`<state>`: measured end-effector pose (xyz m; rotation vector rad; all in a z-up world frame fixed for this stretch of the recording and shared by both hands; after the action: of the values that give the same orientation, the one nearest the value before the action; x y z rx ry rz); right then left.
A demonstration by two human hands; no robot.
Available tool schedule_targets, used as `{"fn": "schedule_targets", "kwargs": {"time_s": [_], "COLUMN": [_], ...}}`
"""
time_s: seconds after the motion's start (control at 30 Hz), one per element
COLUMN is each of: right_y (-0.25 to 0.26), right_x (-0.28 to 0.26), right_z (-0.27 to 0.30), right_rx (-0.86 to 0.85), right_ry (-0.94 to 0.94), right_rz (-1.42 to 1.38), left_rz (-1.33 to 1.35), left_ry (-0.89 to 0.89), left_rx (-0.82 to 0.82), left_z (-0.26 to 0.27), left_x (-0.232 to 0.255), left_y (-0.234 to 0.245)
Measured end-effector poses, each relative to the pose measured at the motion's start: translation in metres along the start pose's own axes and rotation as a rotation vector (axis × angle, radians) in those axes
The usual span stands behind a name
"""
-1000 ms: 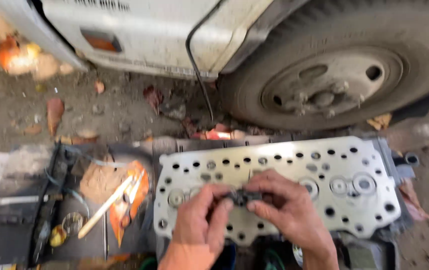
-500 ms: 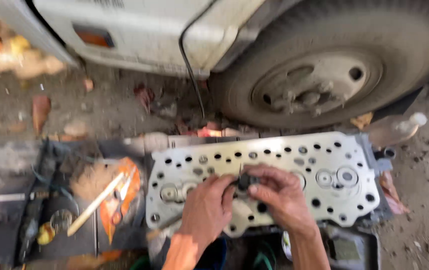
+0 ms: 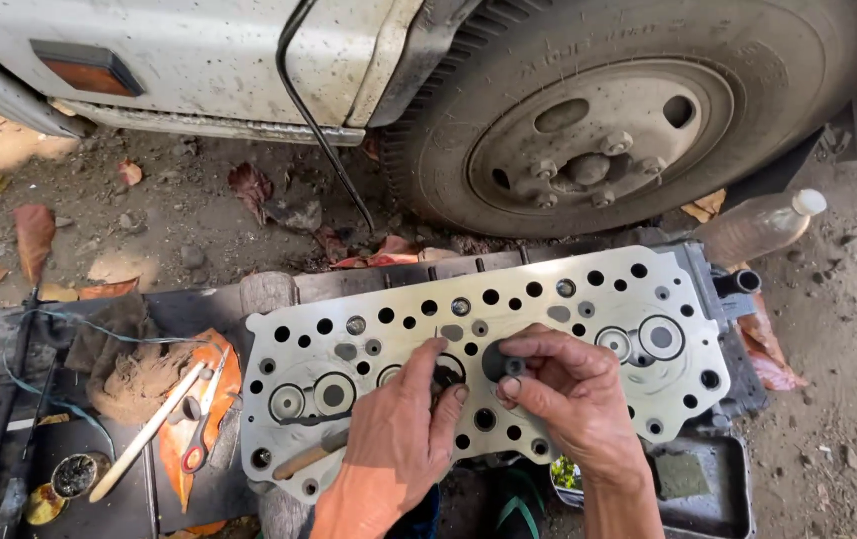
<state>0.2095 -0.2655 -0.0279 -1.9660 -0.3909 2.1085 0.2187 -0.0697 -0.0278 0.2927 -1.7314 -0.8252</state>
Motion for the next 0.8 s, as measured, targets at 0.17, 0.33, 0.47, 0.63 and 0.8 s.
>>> {"fn": "schedule_targets", "kwargs": {"time_s": [0.17, 0.33, 0.47, 0.63, 0.8], "right_y": [0.003, 0.0, -0.003, 0.0, 0.005], "right_x": [-0.003, -0.006, -0.012, -0.011, -0.011], "right_z": [-0.003, -0.004, -0.006, -0.007, -0.007], "right_rx": [0.048, 0.056, 0.063, -0.002, 0.149], "right_ry": [0.006, 0.012, -0.009, -0.034, -0.082], "right_rz": [0.091, 0.183, 0.286, 0.23, 0.295], "left_rz": [0.018, -0.054, 0.025, -0.023, 0.038], "left_ry": [-0.112, -0.113, -0.178, -0.197, -0.277], "left_rx": [0.143, 0.056, 0.09, 0.057, 0.085], "left_z": [-0.004, -0.006, -0.008, -0.011, -0.012], "left_x": [-0.008, -0.007, -0.001, 0.004, 0.013], "left_y": [0.005, 0.011, 0.014, 0.008, 0.011]}}
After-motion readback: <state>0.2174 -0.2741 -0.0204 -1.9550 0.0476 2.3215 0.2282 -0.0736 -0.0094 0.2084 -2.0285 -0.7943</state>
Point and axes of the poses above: each hand's wrist, its own z-axis away from the middle knuckle, its own y-axis out of the back of the hand, x = y × z, the point moved 2 cm from there along -z, towards the middle knuckle, and after that the axes turned 9 degrees about -y, right-handed, at the moved point
